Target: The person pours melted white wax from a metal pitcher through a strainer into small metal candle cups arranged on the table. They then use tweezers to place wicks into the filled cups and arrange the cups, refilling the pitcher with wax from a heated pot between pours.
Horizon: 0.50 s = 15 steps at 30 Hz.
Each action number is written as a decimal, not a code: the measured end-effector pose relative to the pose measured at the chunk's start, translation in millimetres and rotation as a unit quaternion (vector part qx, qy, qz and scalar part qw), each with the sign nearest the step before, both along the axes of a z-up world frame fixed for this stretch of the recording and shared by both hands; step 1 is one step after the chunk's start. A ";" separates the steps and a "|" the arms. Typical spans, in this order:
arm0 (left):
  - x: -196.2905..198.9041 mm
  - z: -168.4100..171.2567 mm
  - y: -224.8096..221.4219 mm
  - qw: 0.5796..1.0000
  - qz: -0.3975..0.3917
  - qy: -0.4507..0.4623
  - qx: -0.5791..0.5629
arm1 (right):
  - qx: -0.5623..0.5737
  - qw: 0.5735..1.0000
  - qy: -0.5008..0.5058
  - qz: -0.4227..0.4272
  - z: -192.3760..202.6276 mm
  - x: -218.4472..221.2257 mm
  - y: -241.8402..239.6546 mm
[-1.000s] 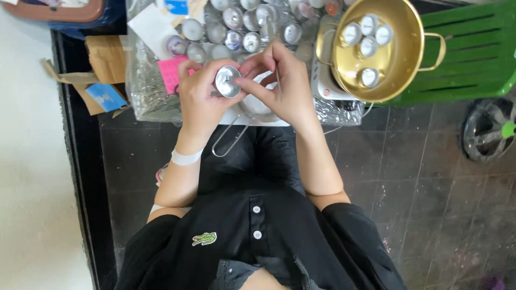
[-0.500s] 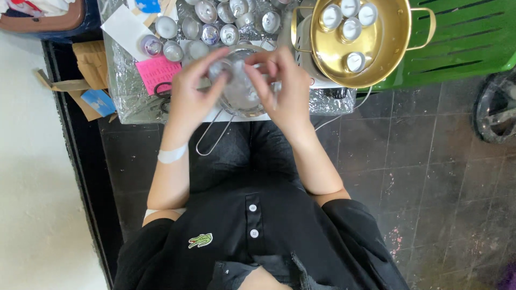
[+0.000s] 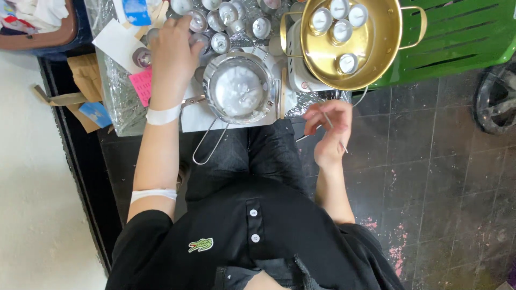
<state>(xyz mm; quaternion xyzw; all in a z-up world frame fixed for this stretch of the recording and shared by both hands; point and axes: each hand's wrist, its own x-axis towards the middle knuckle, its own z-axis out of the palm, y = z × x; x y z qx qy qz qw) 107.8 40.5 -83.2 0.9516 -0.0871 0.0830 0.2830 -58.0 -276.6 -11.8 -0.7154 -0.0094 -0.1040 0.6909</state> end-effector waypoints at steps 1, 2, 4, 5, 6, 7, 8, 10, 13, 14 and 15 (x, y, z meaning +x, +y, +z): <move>2.5 2.1 0.2 1.000 0.010 0.020 0.011 | -0.019 1.000 0.008 0.022 -2.4 -0.7 -2.6; 3.0 10.1 -3.1 1.000 0.008 0.020 0.011 | -0.018 1.000 0.008 0.020 -3.1 0.3 -2.8; 1.9 25.0 -10.2 0.997 0.021 -0.063 0.049 | -0.034 0.998 0.017 0.049 -4.6 1.3 -3.9; 7.5 25.4 -17.7 0.997 0.019 -0.063 0.050 | -0.034 0.998 0.018 0.047 -6.9 1.2 -2.5; 13.1 25.9 -25.0 0.995 -0.033 -0.085 0.030 | -0.012 0.998 0.015 0.052 -9.1 1.0 -0.9; 17.6 25.9 -32.6 0.991 -0.085 -0.105 0.010 | 0.009 0.998 0.013 0.056 -11.3 0.3 0.4; 24.1 20.1 -40.9 0.991 -0.085 -0.104 0.010 | 0.009 0.998 0.014 0.056 -10.7 -1.3 3.2; 40.1 10.0 -58.8 0.977 -0.132 -0.161 0.053 | 0.001 0.997 0.038 0.060 -9.3 -2.1 8.4; 51.0 -7.9 -58.5 0.972 -0.185 -0.127 0.068 | -0.008 0.997 0.037 0.069 -11.0 -8.3 7.3; 51.0 -7.7 -55.7 0.972 -0.189 -0.124 0.068 | -0.006 0.997 0.040 0.066 -13.3 -8.3 4.3; 50.4 -8.1 -53.7 0.973 -0.210 -0.079 0.051 | 0.002 0.998 0.034 0.057 -15.5 -10.0 1.4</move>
